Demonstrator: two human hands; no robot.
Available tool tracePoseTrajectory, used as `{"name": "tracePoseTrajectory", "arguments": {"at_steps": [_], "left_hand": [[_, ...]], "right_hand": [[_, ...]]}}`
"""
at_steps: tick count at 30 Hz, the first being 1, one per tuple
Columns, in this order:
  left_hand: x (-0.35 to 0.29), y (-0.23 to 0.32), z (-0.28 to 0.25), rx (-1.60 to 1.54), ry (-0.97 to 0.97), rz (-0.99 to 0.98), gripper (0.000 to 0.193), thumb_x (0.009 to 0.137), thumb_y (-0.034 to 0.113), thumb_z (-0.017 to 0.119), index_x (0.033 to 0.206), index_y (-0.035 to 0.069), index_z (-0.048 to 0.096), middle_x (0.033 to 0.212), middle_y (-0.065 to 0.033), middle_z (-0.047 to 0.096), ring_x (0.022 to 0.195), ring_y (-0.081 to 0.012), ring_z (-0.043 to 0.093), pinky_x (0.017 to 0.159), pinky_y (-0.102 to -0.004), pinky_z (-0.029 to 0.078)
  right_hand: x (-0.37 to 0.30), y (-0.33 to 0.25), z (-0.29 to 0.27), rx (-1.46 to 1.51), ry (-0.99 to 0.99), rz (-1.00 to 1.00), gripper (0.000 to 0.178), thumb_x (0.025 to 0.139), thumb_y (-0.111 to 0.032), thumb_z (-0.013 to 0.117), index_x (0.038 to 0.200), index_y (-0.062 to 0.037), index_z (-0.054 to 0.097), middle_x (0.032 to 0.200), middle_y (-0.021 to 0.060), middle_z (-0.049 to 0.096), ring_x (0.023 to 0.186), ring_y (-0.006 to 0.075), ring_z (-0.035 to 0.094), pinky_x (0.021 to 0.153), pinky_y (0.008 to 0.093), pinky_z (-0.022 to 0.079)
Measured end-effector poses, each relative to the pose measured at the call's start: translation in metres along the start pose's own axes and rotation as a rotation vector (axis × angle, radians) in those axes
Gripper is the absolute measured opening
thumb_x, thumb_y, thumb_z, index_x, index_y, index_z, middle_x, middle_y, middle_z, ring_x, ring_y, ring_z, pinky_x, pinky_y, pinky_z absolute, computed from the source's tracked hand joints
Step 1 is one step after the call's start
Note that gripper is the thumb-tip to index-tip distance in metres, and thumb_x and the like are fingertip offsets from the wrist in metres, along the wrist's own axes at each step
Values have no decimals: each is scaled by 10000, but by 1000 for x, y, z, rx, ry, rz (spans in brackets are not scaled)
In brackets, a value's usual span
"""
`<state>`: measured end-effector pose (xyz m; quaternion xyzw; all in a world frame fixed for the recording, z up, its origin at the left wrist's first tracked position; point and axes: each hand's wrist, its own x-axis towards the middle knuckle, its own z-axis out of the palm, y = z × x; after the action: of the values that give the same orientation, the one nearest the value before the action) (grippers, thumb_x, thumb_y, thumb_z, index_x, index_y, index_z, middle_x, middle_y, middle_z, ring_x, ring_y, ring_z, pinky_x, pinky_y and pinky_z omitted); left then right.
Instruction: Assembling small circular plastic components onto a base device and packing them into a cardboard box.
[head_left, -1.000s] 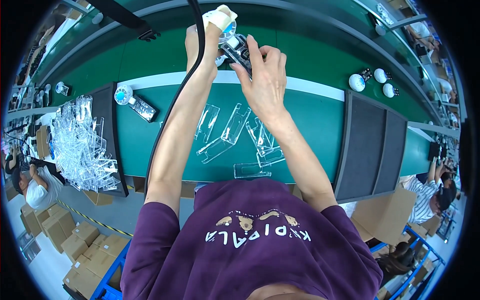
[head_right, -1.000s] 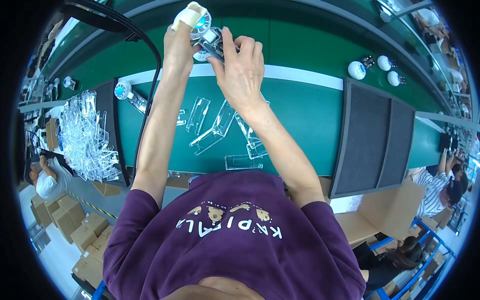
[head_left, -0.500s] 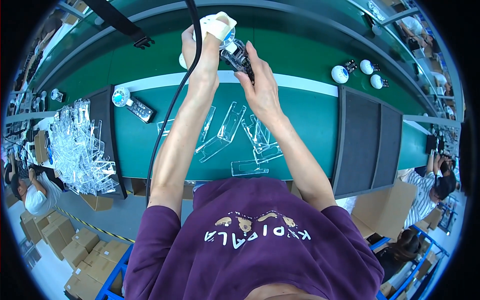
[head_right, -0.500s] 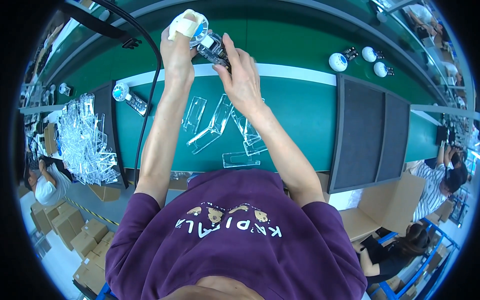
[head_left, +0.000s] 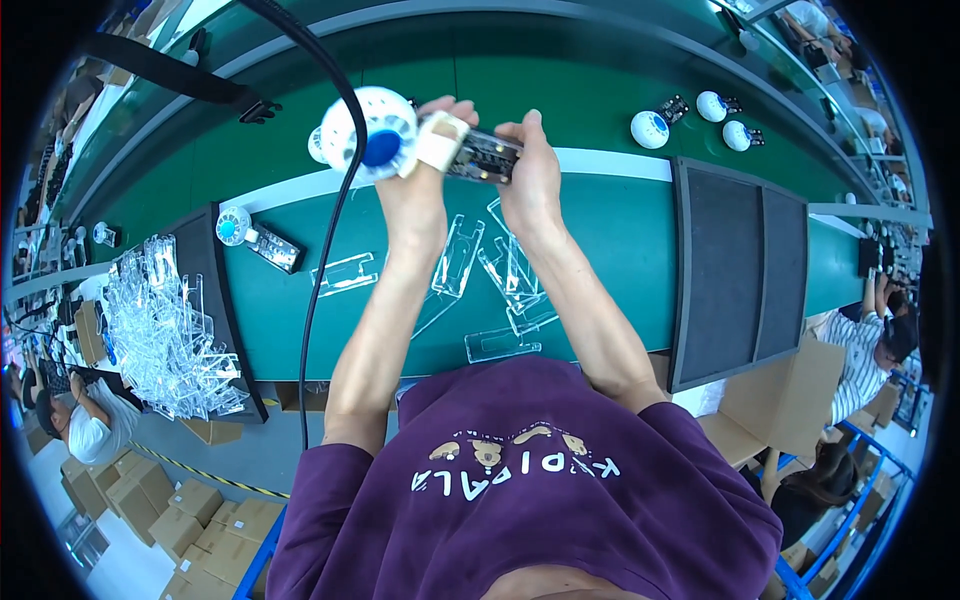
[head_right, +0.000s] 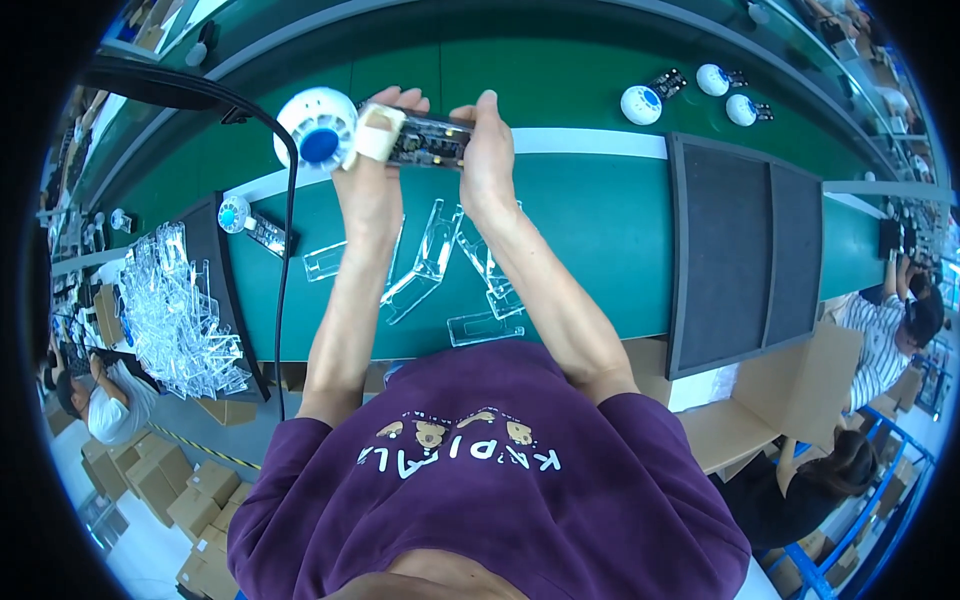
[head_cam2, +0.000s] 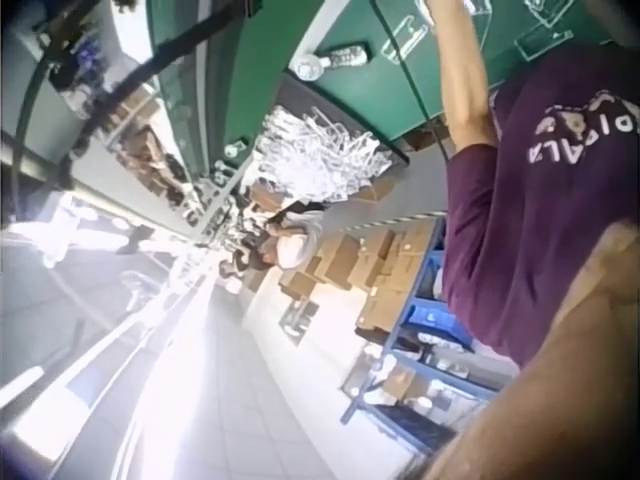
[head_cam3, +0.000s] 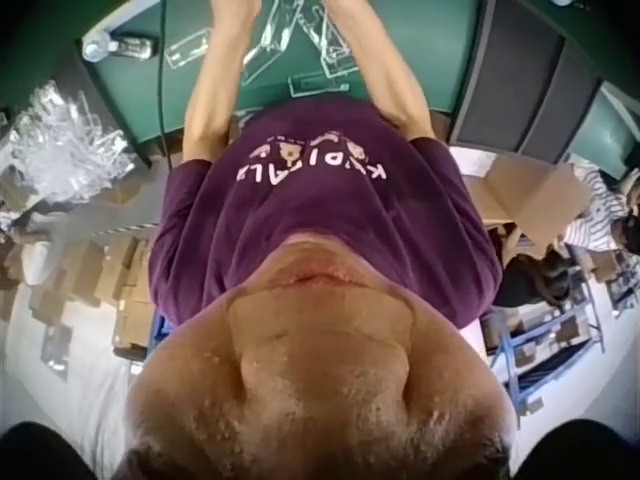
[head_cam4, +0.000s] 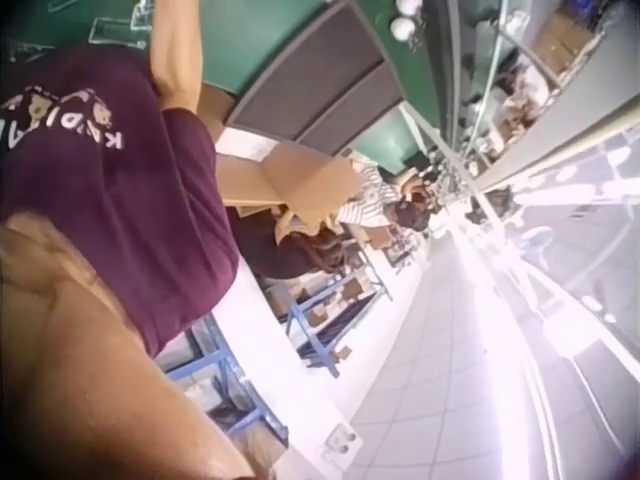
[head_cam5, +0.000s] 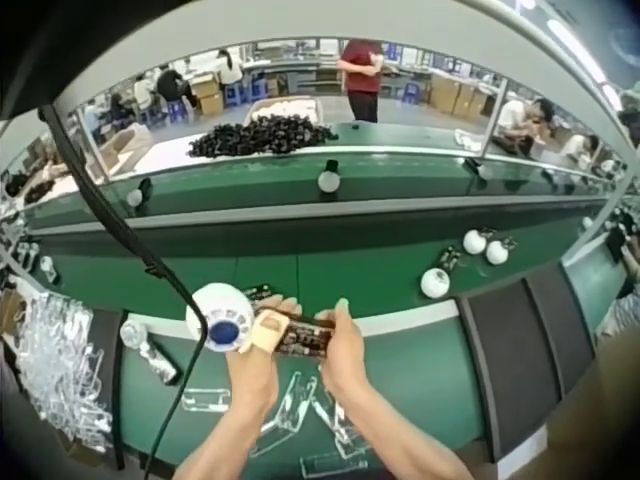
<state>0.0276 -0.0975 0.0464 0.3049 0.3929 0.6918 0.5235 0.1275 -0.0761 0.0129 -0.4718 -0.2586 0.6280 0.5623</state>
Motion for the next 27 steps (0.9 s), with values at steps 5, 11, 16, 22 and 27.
{"name": "tracePoseTrajectory", "arguments": {"at_steps": [5,11,16,22,27], "left_hand": [[0,-19,5,353,-27,186,364,807,143,633,1116,-9,515,1022,-123,609,915,-200,598,795,-285,469],[64,-50,-78,1410,234,708,750,606,312,758,1157,-73,424,1054,-246,489,976,-364,510,808,-431,420],[99,-14,-212,1466,750,109,732,670,444,712,1120,-52,417,1025,-215,486,915,-308,515,754,-388,414],[105,14,-229,432,629,-388,446,756,274,662,1065,-7,509,852,-108,582,760,-180,571,657,-272,449],[114,5,-188,369,581,129,488,744,259,671,1107,-4,476,862,-87,579,716,-148,545,616,-257,444]], "right_hand": [[32,33,-7,-30,162,-70,440,923,-366,355,792,7,548,651,54,523,597,149,490,584,319,410],[170,56,-14,-166,310,-9,455,892,-364,362,755,25,554,635,117,563,500,232,555,404,355,433],[274,34,-74,-1267,208,-431,352,867,-271,409,889,-11,644,834,185,610,773,342,581,672,358,480],[106,50,16,-1162,-813,-923,198,807,-69,515,974,-88,620,938,114,605,922,285,558,784,356,460],[16,89,15,-1320,-1425,-1127,383,706,-47,611,1082,-61,540,1101,98,511,1067,248,476,907,366,392]]}}
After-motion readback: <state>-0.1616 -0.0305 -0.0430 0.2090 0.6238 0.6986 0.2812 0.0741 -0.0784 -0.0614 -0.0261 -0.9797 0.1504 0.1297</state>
